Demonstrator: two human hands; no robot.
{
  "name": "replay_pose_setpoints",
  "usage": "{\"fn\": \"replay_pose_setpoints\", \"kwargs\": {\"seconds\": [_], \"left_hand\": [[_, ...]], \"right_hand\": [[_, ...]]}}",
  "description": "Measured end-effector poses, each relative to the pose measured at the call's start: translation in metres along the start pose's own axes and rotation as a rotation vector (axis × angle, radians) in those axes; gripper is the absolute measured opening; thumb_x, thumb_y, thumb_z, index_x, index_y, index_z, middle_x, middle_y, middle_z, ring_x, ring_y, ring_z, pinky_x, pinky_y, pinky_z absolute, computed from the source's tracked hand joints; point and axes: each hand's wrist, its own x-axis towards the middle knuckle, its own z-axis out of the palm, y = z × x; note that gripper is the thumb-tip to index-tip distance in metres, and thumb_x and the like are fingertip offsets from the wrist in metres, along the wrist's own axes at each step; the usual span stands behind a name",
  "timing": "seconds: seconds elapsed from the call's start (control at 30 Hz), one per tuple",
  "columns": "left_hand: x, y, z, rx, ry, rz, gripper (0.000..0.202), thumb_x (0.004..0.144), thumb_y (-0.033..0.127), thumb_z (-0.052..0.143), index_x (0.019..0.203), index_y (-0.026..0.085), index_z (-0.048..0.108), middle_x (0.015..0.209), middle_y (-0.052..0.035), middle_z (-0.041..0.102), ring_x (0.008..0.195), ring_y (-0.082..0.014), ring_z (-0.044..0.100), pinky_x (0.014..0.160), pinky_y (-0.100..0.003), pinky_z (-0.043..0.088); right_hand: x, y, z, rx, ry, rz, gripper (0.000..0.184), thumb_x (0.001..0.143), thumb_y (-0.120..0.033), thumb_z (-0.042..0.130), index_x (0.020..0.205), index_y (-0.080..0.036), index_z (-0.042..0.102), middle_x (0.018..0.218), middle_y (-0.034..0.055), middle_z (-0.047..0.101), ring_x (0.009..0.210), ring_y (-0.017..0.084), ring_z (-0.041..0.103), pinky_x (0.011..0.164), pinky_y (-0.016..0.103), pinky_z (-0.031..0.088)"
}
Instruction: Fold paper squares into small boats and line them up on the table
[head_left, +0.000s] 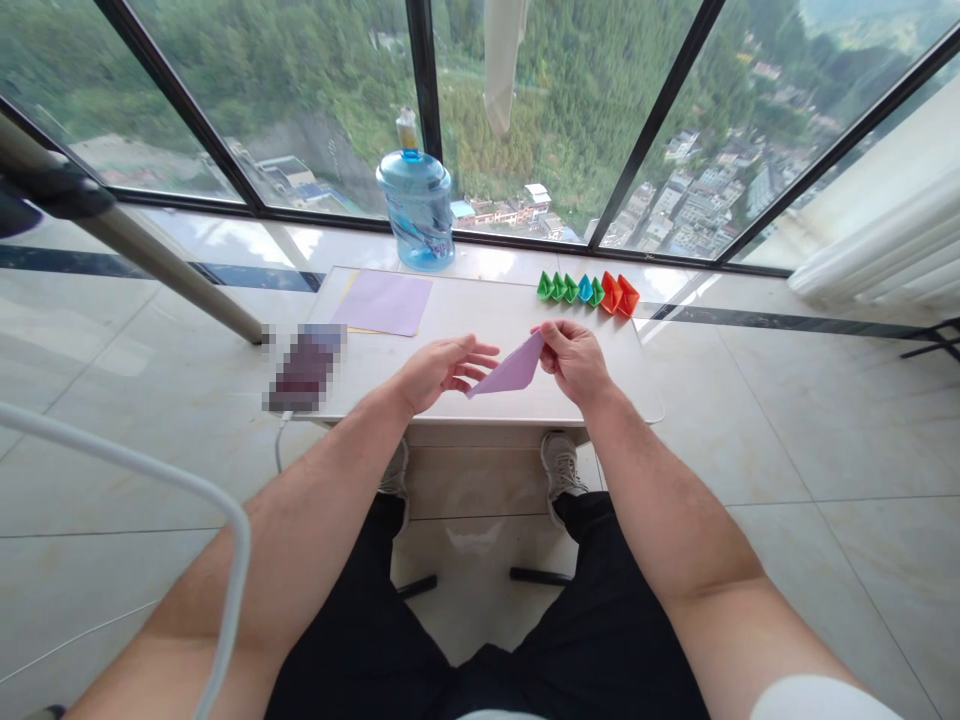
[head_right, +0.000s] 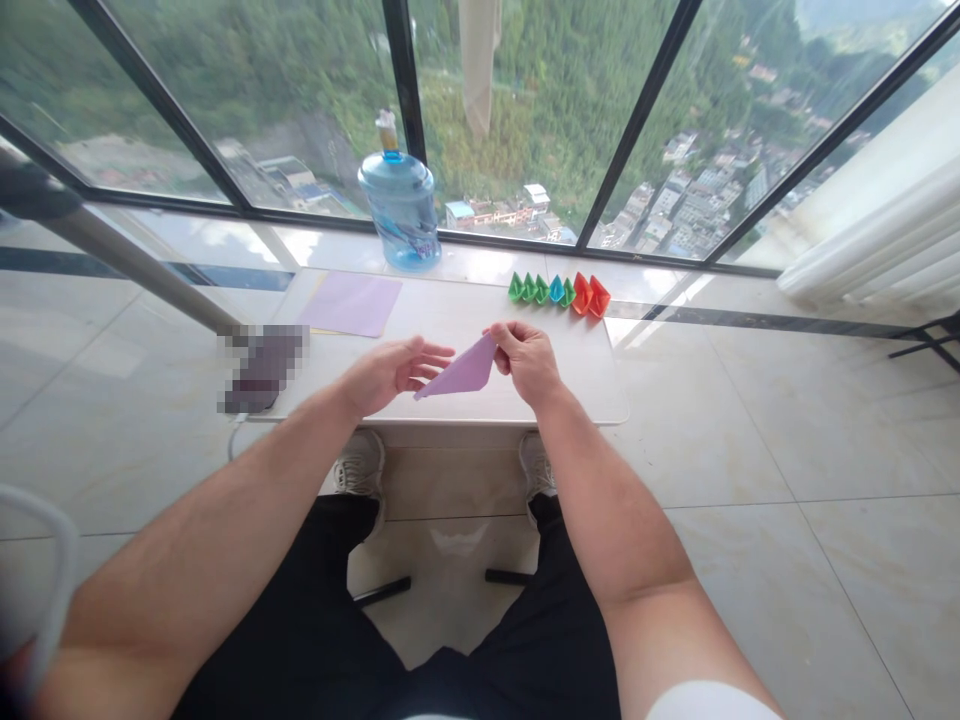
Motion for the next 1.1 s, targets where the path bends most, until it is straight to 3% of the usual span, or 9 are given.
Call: {"fn": "replay_pose_setpoints", "kwargs": {"seconds": [0.1,0.2,0.33,0.47,0.57,0.7,1.1], "left_hand": [[-0.002,0.002,0.009,-0.046,-0.164,-0.104,0.063,0.068,0.055,0.086,0.118,0.019,0.076,0.116,-0.0181,0.074,0.092,-0.0311,0.075,0.065,-0.036,0.058],[-0.002,0.002,0.017,-0.049,-0.192,-0.113,0.064,0.065,0.047,0.091,0.121,0.019,0.075,0.125,-0.0190,0.071,0.096,-0.0325,0.075,0.074,-0.040,0.060],[0.001,-0.001,0.020,-0.021,-0.099,-0.090,0.062,0.066,0.043,0.090,0.120,0.018,0.073,0.121,-0.0164,0.073,0.094,-0.0278,0.074,0.080,-0.040,0.060],[0.007,-0.007,0.022,-0.034,0.114,0.005,0.059,0.065,0.039,0.091,0.115,0.016,0.070,0.112,-0.0133,0.072,0.092,-0.0244,0.073,0.082,-0.043,0.060],[0.009,-0.010,0.021,-0.005,0.221,0.067,0.062,0.064,0.041,0.092,0.114,0.016,0.067,0.116,-0.0130,0.069,0.092,-0.0231,0.072,0.080,-0.042,0.061],[0.009,-0.012,0.021,0.049,0.207,0.104,0.070,0.059,0.041,0.096,0.116,0.016,0.064,0.121,-0.0135,0.065,0.096,-0.0243,0.071,0.079,-0.040,0.061],[0.009,-0.012,0.022,0.051,0.199,0.115,0.071,0.055,0.036,0.098,0.112,0.016,0.061,0.116,-0.0108,0.065,0.092,-0.0229,0.072,0.082,-0.042,0.060]], "right_hand": [[-0.003,0.005,0.005,0.000,-0.116,0.020,0.045,0.072,-0.063,0.082,0.077,-0.019,0.072,0.053,-0.0034,0.057,0.046,0.009,0.049,0.042,0.024,0.036],[-0.005,0.006,0.011,-0.014,-0.117,0.031,0.043,0.073,-0.059,0.083,0.080,-0.018,0.072,0.060,-0.0011,0.064,0.052,0.010,0.056,0.047,0.023,0.047],[-0.007,0.006,0.019,-0.042,-0.061,0.036,0.049,0.070,-0.055,0.086,0.098,-0.017,0.071,0.084,0.0026,0.072,0.064,0.012,0.066,0.055,0.025,0.056],[-0.010,0.009,0.026,-0.115,0.014,-0.013,0.060,0.059,-0.049,0.092,0.104,-0.020,0.065,0.104,0.0037,0.070,0.073,0.014,0.068,0.055,0.026,0.060],[-0.013,0.013,0.030,-0.172,0.000,0.003,0.051,0.061,-0.050,0.090,0.090,-0.019,0.062,0.087,0.0012,0.069,0.068,0.013,0.067,0.055,0.026,0.060],[-0.015,0.015,0.034,-0.186,-0.051,0.043,0.045,0.063,-0.052,0.087,0.080,-0.018,0.063,0.069,-0.0007,0.068,0.061,0.014,0.066,0.055,0.027,0.059],[-0.015,0.016,0.034,-0.210,-0.049,0.009,0.044,0.062,-0.053,0.087,0.077,-0.018,0.066,0.064,0.0004,0.070,0.058,0.014,0.066,0.052,0.027,0.058]]}}
